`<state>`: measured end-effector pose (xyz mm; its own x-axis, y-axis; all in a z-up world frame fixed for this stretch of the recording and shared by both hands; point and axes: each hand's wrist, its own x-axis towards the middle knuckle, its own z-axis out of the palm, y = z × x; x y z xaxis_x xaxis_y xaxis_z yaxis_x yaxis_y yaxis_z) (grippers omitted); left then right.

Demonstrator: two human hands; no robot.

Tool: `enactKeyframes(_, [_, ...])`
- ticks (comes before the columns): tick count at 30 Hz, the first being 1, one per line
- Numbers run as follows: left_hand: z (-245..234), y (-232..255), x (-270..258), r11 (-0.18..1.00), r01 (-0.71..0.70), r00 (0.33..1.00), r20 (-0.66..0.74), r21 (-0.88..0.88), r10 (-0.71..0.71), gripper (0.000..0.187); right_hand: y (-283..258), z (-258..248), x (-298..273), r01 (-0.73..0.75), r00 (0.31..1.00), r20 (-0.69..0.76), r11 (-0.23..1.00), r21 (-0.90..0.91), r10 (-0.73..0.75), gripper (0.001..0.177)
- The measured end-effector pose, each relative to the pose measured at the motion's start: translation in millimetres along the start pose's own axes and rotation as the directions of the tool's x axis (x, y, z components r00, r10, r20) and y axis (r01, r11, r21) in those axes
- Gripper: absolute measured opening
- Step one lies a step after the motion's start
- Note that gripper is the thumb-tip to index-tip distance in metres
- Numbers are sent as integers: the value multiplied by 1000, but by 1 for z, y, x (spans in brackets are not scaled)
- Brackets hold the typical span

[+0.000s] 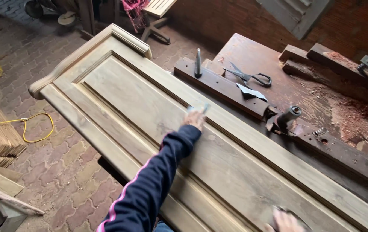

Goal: Sand a wooden furniture panel using sandpaper and an electric orbital sander.

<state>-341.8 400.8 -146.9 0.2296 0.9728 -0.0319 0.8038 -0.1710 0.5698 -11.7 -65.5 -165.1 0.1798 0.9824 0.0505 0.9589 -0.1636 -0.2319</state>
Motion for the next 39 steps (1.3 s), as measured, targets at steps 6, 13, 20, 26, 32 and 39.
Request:
enactKeyframes(6, [-80, 28, -79, 237, 384, 879, 432, -892, 201, 38, -242, -122, 134, -113, 936, -183, 748, 654, 301, 79])
enactKeyframes(13, [-133, 47, -115, -247, 632, 773, 576, -734, 267, 38, -296, -54, 187, -91, 958, 245, -647, 757, 151, 78])
enactKeyframes(20, [-70, 44, -86, -429, 580, 805, 569, -692, 171, 41, -297, -80, 253, 18, 809, 256, -458, 889, 529, 55])
enactKeyframes(26, [-118, -8, -40, 841, -495, 859, 22, -218, 511, 68, -198, -66, 271, -284, 699, -507, 846, 450, 504, 45])
enactKeyframes(32, [-178, -134, 65, 772, -558, 800, 443, 305, 404, 90, -258, 45, 334, -437, 841, -404, 892, -114, 360, 59])
enactKeyframes(39, [-258, -211, 150, 742, -603, 767, 468, 292, 439, 99, -492, 102, 502, -109, 920, -378, 994, 8, 104, 60])
